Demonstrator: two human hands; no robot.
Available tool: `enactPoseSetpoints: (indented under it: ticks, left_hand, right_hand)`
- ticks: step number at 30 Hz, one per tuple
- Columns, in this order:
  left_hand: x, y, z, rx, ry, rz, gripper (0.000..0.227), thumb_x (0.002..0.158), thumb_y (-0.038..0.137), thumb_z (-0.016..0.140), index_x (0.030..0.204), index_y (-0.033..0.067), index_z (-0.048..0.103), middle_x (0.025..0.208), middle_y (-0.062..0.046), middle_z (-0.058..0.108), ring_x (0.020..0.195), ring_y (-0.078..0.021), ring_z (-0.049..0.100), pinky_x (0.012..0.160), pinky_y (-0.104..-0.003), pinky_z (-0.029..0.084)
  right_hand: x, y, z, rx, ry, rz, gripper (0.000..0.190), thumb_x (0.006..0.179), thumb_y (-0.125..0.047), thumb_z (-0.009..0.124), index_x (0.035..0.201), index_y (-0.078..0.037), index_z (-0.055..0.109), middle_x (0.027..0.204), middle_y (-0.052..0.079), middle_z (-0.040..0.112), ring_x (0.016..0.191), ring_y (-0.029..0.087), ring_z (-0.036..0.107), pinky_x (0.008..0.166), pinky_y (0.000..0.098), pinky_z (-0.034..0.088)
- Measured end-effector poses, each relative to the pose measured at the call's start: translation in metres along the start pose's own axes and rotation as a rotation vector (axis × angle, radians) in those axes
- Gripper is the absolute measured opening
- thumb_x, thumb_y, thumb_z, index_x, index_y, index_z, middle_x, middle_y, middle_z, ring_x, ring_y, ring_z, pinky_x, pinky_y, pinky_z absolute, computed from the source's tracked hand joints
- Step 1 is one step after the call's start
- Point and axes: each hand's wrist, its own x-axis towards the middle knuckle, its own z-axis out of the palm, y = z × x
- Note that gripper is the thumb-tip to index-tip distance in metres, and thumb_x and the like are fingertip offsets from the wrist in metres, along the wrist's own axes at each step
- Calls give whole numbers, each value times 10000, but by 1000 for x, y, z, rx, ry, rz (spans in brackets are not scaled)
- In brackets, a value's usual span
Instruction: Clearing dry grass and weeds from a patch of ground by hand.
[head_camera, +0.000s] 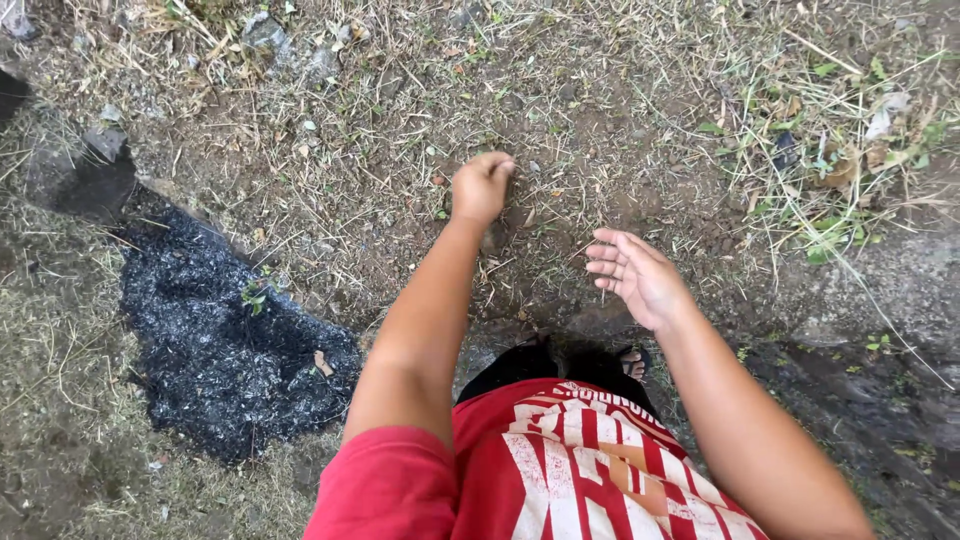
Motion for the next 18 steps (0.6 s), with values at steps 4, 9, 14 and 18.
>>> enactPoseSetpoints:
  ticks: [4, 9, 14, 18]
  left_hand:
    - [-5, -1, -23, -365, 6, -348, 114, 990, 142, 706, 1039, 62, 771, 877, -60, 736, 773, -135, 617, 731, -318, 536]
    - [-12, -15, -17, -197, -27, -311, 145, 973, 174, 703, 1001, 38, 743, 886, -47, 769, 793, -112, 690, 759, -297, 579]
    - [25, 27, -23, 199, -34, -450, 334, 842, 333, 813, 955, 25, 748, 905, -150, 755, 817, -287, 724, 802, -400, 567]
    - [42, -8, 10, 409, -139, -423, 268, 866, 308, 763, 922, 46, 766, 972, -182, 749, 925, -374, 722, 892, -468, 550]
  right_hand:
    - [-1, -6, 3, 17, 9, 0, 395, 1076, -300, 453, 1351, -50, 585, 1124, 96, 688, 992, 181, 654, 827, 342, 539]
    - [3, -7, 15, -45, 13, 19, 400, 1072, -286, 429, 1354, -45, 581, 1124, 111, 692, 992, 189, 663, 830, 349, 551]
    - [6, -4, 17, -60, -1, 29, 401, 1075, -289, 426, 1353, -42, 579, 1122, 108, 692, 995, 187, 662, 831, 345, 549]
    - [7, -4, 9, -25, 2, 32, 393, 1079, -293, 439, 1348, -44, 579, 1117, 97, 688, 989, 186, 655, 824, 342, 541]
